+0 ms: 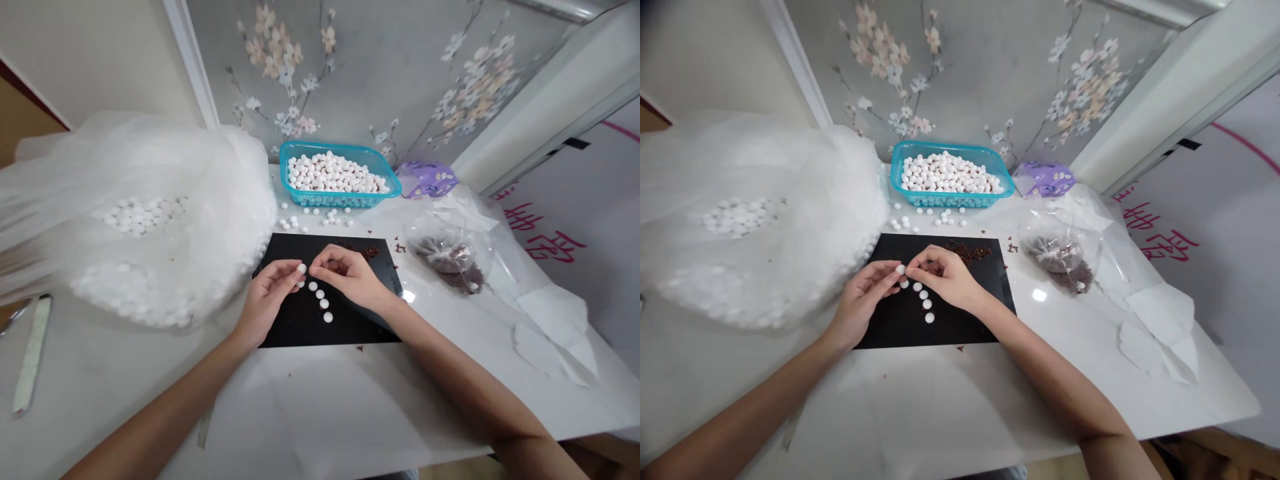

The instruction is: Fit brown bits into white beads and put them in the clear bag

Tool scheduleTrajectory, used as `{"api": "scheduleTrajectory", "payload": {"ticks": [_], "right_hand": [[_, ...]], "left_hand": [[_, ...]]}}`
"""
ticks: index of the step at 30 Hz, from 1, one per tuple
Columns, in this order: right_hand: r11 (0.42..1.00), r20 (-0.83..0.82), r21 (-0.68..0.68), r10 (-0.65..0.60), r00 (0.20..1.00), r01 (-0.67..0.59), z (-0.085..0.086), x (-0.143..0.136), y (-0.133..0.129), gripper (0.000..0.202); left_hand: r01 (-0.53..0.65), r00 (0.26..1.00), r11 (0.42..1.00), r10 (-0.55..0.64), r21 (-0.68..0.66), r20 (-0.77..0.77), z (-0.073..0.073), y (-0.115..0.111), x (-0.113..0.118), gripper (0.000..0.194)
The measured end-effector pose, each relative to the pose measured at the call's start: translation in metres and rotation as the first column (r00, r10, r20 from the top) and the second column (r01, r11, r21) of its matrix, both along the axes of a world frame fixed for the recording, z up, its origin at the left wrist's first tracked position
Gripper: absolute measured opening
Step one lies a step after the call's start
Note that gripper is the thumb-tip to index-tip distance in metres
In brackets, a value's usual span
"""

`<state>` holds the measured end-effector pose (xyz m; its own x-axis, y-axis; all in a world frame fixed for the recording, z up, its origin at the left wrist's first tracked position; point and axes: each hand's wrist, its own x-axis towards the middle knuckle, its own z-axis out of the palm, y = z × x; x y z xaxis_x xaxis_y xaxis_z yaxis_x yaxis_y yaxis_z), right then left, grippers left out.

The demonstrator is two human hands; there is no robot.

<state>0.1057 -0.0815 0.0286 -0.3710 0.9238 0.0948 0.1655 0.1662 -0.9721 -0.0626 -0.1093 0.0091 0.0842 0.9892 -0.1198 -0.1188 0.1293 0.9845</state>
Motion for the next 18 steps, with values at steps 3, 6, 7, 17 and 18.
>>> {"api": "scheduleTrajectory", "payload": {"ticks": [3,6,7,17,18], "right_hand": [[1.0,0.004,-0.009,-0.006,1.0,0.006,-0.003,-0.001,0.001,0.02],[1.0,-0.004,-0.019,-0.012,1.0,0.012,-0.005,-0.003,0.001,0.021],[1.0,-0.006,-0.018,-0.013,1.0,0.013,-0.005,-0.003,0.0,0.021],[0.997,-0.058,-0.077,-0.034,0.998,0.029,-0.011,-0.004,-0.002,0.023],[0.995,-0.075,-0.091,-0.042,0.996,0.036,-0.011,-0.005,-0.002,0.024]], "left_hand": [[-0.004,1.0,1.0,0.004,0.006,-0.007,-0.001,0.0,0.0,0.02],[-0.01,1.0,1.0,0.01,-0.016,0.004,-0.002,0.0,-0.001,0.022],[-0.009,1.0,1.0,0.01,-0.025,0.008,-0.003,0.001,-0.001,0.023],[-0.012,1.0,0.999,0.012,-0.036,0.007,-0.004,0.0,-0.002,0.024],[-0.011,1.0,0.999,0.011,-0.035,0.009,-0.004,0.0,-0.002,0.024]]}}
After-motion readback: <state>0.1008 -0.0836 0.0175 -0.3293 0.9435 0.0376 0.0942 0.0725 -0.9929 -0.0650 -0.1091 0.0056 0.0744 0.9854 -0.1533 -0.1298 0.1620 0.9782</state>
